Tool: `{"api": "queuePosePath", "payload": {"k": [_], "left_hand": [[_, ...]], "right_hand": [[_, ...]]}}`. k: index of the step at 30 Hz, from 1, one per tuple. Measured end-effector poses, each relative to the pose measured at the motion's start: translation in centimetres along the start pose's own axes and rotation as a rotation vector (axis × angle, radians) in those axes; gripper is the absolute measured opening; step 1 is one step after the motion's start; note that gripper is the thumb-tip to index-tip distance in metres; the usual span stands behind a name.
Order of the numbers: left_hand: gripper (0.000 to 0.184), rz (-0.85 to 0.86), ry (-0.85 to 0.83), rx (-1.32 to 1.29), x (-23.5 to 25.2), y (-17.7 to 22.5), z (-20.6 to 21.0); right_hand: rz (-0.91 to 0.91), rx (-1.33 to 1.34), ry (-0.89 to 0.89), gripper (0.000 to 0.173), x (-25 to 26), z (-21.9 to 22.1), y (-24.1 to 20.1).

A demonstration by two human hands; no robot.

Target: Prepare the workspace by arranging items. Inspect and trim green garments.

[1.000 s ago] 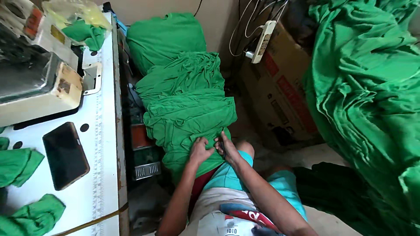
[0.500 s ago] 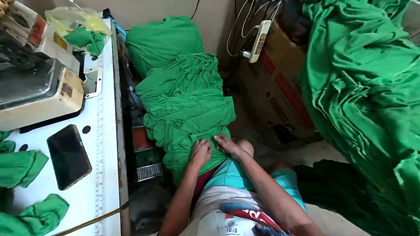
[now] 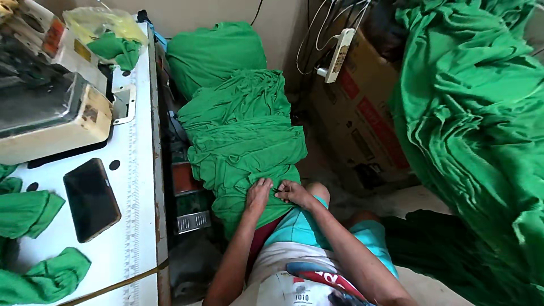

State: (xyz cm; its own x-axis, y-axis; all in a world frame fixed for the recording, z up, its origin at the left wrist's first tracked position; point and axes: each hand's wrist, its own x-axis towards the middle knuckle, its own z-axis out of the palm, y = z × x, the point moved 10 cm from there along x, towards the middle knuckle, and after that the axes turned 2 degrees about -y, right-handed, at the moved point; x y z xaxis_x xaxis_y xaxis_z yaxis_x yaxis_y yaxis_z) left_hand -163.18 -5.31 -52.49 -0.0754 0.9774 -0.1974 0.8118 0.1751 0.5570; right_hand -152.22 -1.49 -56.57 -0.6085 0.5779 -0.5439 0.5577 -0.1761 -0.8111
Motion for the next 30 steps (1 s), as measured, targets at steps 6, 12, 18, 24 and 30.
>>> {"api": "queuePosePath", "payload": {"k": [6, 12, 18, 24, 30], "left_hand": [[0.033, -0.05, 0.004, -0.04, 0.0, -0.4, -0.3], [0.031, -0.16, 0.082, -0.15, -1.3, -1.3, -1.7], [0.027, -0.124, -0.018, -0.052, -1.6, -0.3, -0.5], [0.033, -0.205, -0.122, -0.022, -0.6, -1.3, -1.0], [0.026, 0.011, -0.007, -0.122, -1.2, -1.1, -1.1]], "right_hand": [[0.033, -0.101, -0.01, 0.024, 0.1, 0.4, 0.0], [-0.027, 0.071, 0.054, 0.033, -0.4, -0.2, -0.2], [-0.214, 0.275, 0.149, 0.025, -1.1, -0.8, -1.8], [-0.122, 0.159, 0.144, 0.03, -0.5, -0.6, -0.8], [-0.111, 0.185, 0.146, 0.033, -0.5, -0.6, -0.8]]}}
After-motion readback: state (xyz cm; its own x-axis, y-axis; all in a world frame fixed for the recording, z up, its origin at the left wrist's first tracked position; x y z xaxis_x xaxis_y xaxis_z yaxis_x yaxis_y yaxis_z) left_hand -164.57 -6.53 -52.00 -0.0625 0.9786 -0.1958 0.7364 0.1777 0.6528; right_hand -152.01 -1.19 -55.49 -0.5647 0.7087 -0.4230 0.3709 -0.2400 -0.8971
